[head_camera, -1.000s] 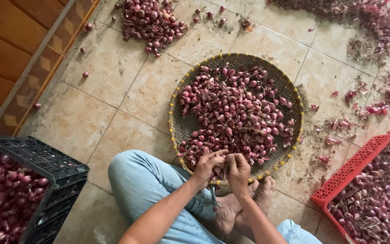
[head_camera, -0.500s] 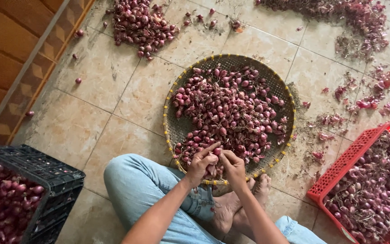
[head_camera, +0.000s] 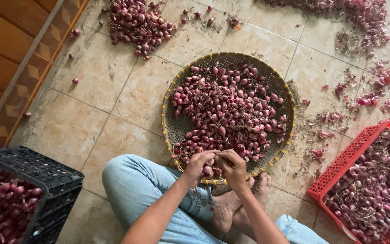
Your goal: The person sits on a tiled floor and peels small red onions by hand, removing dry outer skins and roots. The peeled onions are placed into a black crate while the skins are discarded onto the floor.
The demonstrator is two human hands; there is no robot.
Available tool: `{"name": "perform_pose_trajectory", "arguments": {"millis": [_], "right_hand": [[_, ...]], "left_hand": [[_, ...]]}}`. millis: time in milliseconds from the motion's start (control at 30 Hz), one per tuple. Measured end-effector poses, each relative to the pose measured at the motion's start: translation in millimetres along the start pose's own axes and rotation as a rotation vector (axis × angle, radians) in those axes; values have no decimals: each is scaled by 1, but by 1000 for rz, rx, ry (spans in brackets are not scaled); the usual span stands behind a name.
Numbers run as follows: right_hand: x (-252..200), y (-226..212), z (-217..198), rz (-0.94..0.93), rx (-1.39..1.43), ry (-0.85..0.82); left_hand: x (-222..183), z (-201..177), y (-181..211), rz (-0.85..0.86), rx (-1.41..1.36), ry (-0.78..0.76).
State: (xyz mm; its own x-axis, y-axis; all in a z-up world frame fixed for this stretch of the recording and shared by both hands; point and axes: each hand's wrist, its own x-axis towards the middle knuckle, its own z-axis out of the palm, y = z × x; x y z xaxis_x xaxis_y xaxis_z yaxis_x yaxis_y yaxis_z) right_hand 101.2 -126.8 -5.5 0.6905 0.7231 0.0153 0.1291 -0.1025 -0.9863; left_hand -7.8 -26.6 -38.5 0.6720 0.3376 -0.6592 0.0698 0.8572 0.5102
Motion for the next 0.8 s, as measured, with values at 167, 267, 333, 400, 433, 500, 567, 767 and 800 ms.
{"name": "perform_pose_trajectory", "arguments": {"millis": [167, 267, 333, 400, 433, 500, 567, 767, 800], "right_hand": [[-3, 13, 3, -101, -168, -12], [-13, 21, 17, 79, -154, 104], [-7, 16, 13, 276, 22, 155], [4, 24, 8, 471, 200, 201], [12, 34, 5, 312, 11, 209], [34, 50, -2, 148, -174, 204], [63, 62, -7, -176, -637, 139], [102, 50, 0, 78, -856, -274], [98, 44, -4, 81, -853, -281]], "left_hand": [[-7, 2, -2, -5, 130, 48], [-20, 17, 4, 152, 164, 83], [-23, 14, 6, 247, 231, 86], [-25, 8, 15, 344, 297, 90], [-27, 3, 22, 424, 298, 120], [-40, -10, 45, 507, 294, 160], [-64, -29, 79, 964, 172, 38], [-208, -162, 182, 1255, 733, 1086], [-225, -212, 194, 1250, 737, 1092]]}}
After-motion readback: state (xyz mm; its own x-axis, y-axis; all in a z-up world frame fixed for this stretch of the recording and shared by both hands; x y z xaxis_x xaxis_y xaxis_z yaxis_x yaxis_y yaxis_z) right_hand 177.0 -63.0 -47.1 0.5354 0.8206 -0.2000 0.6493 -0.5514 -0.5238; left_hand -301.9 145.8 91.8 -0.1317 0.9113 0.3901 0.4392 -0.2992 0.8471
